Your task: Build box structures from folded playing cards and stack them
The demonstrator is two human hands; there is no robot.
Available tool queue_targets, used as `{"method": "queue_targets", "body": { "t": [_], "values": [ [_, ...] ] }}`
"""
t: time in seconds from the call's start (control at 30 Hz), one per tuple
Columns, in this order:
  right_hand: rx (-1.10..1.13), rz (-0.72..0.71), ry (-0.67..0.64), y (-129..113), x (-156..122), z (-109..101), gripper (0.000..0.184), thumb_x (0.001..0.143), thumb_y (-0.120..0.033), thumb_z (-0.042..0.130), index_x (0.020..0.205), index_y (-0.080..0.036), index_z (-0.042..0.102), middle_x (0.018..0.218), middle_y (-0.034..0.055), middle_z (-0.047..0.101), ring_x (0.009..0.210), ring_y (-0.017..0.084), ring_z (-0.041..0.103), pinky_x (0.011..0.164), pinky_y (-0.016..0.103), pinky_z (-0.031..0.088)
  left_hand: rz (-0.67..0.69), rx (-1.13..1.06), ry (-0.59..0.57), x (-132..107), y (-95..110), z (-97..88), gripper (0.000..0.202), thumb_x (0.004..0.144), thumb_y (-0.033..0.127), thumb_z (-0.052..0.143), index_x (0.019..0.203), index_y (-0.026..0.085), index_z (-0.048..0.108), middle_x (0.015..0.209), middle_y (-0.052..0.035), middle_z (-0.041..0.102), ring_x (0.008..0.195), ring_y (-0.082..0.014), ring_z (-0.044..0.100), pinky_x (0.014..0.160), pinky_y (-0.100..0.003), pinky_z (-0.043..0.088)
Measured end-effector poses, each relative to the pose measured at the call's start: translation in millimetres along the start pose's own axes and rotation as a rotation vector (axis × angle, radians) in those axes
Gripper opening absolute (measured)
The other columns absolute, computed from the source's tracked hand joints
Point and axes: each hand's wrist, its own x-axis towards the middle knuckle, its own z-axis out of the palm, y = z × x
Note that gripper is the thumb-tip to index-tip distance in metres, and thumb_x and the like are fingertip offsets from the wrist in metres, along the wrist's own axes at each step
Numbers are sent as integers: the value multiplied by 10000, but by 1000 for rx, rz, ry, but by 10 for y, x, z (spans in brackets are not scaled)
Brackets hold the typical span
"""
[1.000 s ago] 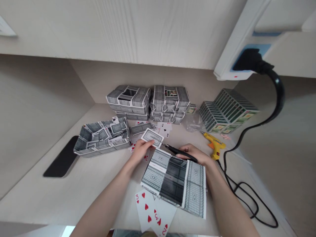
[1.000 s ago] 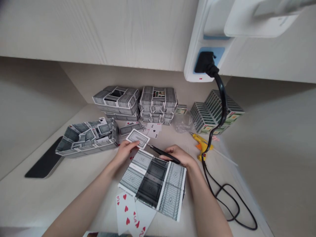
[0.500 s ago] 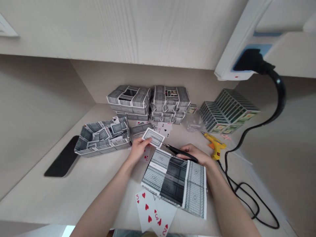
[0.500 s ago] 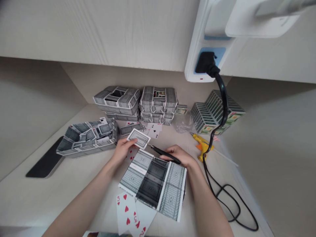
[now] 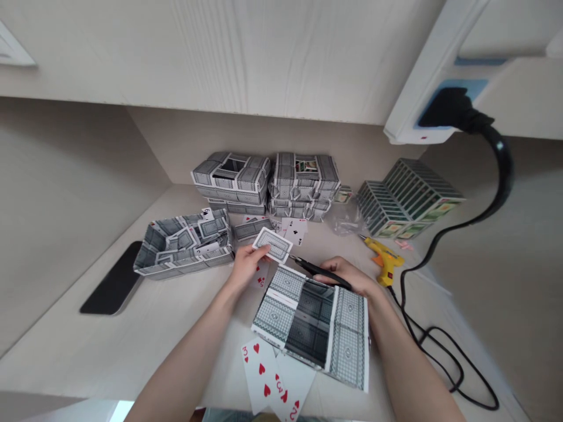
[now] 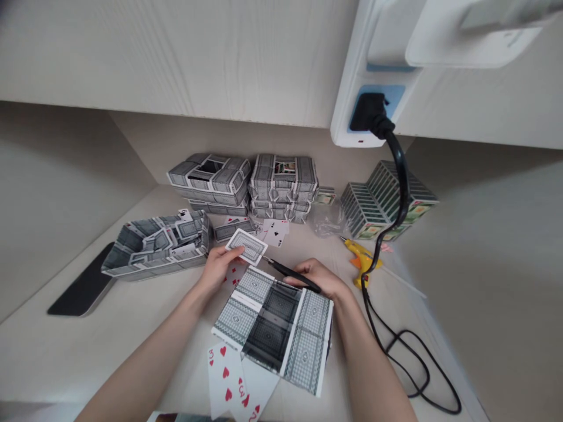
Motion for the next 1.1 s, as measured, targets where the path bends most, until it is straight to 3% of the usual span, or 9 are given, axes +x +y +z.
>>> {"method": "queue_targets", "body": {
  "t": [0.83,1.1],
  "values": [
    [61,43,-19,37,-11,3,465,591,-570,672,552,-151,475,462,-66,356,422,59,306,400,204,188,4,23,-29,-18,32,-3,173,618,297,672,529,148,665,559,-29,649,535,-136,557,579,-246,426],
    [3,-55,-23,34,-6,-30,454,630,-553,648,542,-160,439,469,-66,330,451,65,306,421,205,181,28,3,-69,39,24,-64,206,621,337,651,537,149,634,525,-15,605,519,-122,515,537,-227,396]
  ]
}}
